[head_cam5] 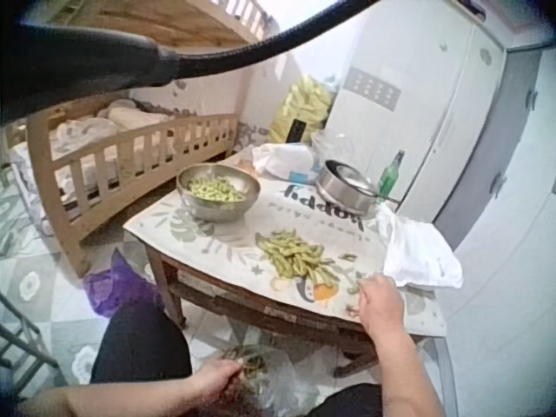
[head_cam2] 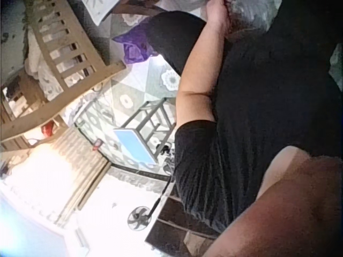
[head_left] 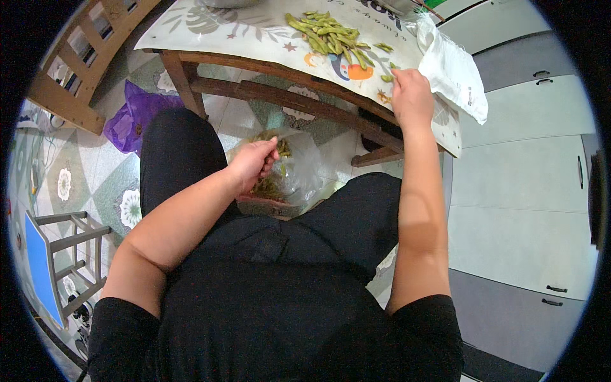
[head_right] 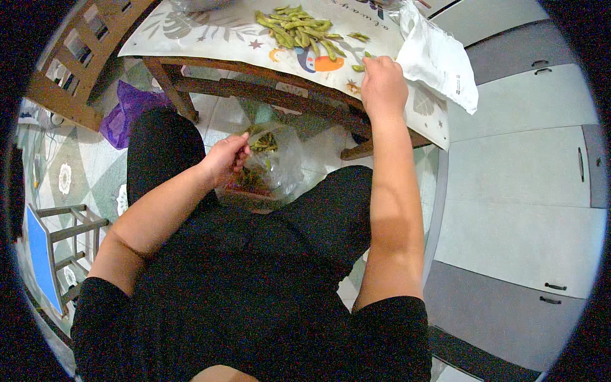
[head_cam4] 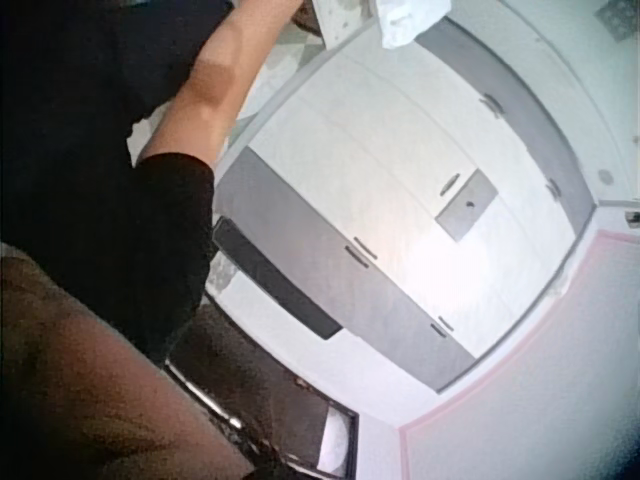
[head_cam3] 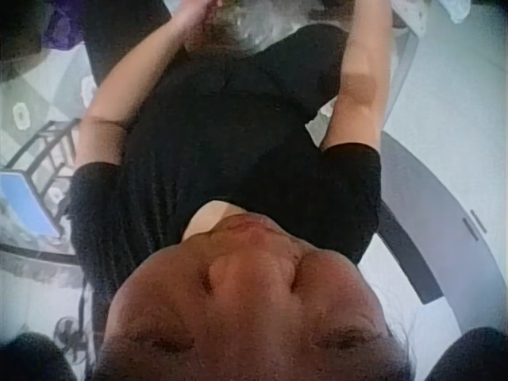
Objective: The person sits on the floor and shells edamame beans by hand. They pick up pods, squeeze them open, and remove the beans, placing the shelled beans into a metal bowl and the empty pods into a plastic bag.
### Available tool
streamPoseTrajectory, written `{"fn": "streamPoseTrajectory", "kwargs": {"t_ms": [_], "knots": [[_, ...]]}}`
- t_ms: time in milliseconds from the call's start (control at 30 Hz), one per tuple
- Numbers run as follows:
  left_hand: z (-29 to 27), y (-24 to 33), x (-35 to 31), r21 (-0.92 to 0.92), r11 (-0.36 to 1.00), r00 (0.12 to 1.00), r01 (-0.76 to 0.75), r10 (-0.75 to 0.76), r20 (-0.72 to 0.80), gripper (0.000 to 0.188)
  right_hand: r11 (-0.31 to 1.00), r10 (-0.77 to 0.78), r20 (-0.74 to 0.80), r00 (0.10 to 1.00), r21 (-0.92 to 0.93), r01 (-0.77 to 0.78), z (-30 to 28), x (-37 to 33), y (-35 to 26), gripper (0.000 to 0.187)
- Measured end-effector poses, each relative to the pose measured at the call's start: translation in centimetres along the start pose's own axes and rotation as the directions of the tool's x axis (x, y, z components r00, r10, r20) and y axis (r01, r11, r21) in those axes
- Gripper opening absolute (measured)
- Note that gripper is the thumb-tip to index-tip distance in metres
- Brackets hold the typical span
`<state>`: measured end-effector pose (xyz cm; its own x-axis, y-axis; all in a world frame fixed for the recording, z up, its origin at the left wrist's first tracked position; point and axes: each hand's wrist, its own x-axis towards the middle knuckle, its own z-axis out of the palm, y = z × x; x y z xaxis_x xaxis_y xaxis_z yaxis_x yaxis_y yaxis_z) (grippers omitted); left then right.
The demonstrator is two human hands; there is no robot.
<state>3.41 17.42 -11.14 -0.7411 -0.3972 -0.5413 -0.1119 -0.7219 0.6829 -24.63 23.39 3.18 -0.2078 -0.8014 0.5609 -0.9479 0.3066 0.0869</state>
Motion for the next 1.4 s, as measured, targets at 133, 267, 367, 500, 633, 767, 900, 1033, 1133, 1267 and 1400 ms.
{"fn": "streamPoseTrajectory", "kwargs": {"t_ms": [133, 267, 367, 500, 633, 767, 900, 1033, 1133, 1267, 1400], "knots": [[0.4, 0.2, -0.4, 0.047, 0.999, 1.0, -0.024, 0.024, 0.007, 0.032, 0.99, -0.069, 0.19, 0.979, -0.111, 0.091, 0.2, 1.0, 0.4, 0.014], [0.0, 0.2, -0.6, 0.036, 0.993, 0.994, -0.11, 0.109, 0.021, 0.025, 0.97, 0.023, -0.07, 0.997, 0.243, -0.006, -0.4, 0.4, -1.7, 0.011], [0.4, 0.4, -0.9, 0.029, 0.978, 0.975, -0.205, 0.202, 0.088, 0.018, 0.318, 0.315, 0.337, 0.887, 0.843, -0.433, -1.5, -3.3, -7.8, 0.013], [1.1, 0.8, -1.5, -0.024, 0.949, 0.942, -0.314, 0.315, 0.112, 0.016, -0.366, -0.088, 0.793, 0.603, 0.538, -0.76, 0.2, -9.6, -14.3, 0.013], [0.4, 0.0, -0.9, -0.087, 0.943, 0.94, -0.323, 0.33, 0.086, 0.017, -0.492, -0.163, 0.843, 0.512, 0.38, -0.783, 1.4, -11.3, -15.0, 0.015], [0.4, 0.1, -0.9, -0.075, 0.941, 0.936, -0.329, 0.336, 0.108, 0.016, -0.466, -0.206, 0.854, 0.477, 0.343, -0.816, 1.7, -11.6, -14.5, 0.016], [0.8, 0.2, -0.8, 0.02, 0.924, 0.92, -0.382, 0.378, 0.104, 0.016, -0.438, -0.242, 0.852, 0.464, 0.331, -0.836, 1.4, -11.7, -14.6, 0.015], [0.7, 0.6, -0.9, 0.14, 0.904, 0.913, -0.405, 0.391, 0.118, 0.014, -0.39, -0.24, 0.832, 0.5, 0.389, -0.835, 2.3, -12.1, -14.0, 0.016], [0.4, 0.3, -0.8, 0.104, 0.939, 0.942, -0.329, 0.318, 0.11, 0.013, -0.405, -0.265, 0.827, 0.495, 0.37, -0.836, 2.4, -12.2, -13.9, 0.016], [0.3, 0.1, -0.3, -0.026, 0.962, 0.956, -0.271, 0.273, 0.106, 0.012, -0.428, -0.304, 0.836, 0.457, 0.308, -0.849, 2.0, -11.9, -14.0, 0.013], [0.2, 0.0, -0.3, 0.014, 0.952, 0.949, -0.305, 0.302, 0.091, 0.008, -0.404, -0.315, 0.827, 0.466, 0.328, -0.854, 2.4, -12.2, -14.1, 0.011]]}}
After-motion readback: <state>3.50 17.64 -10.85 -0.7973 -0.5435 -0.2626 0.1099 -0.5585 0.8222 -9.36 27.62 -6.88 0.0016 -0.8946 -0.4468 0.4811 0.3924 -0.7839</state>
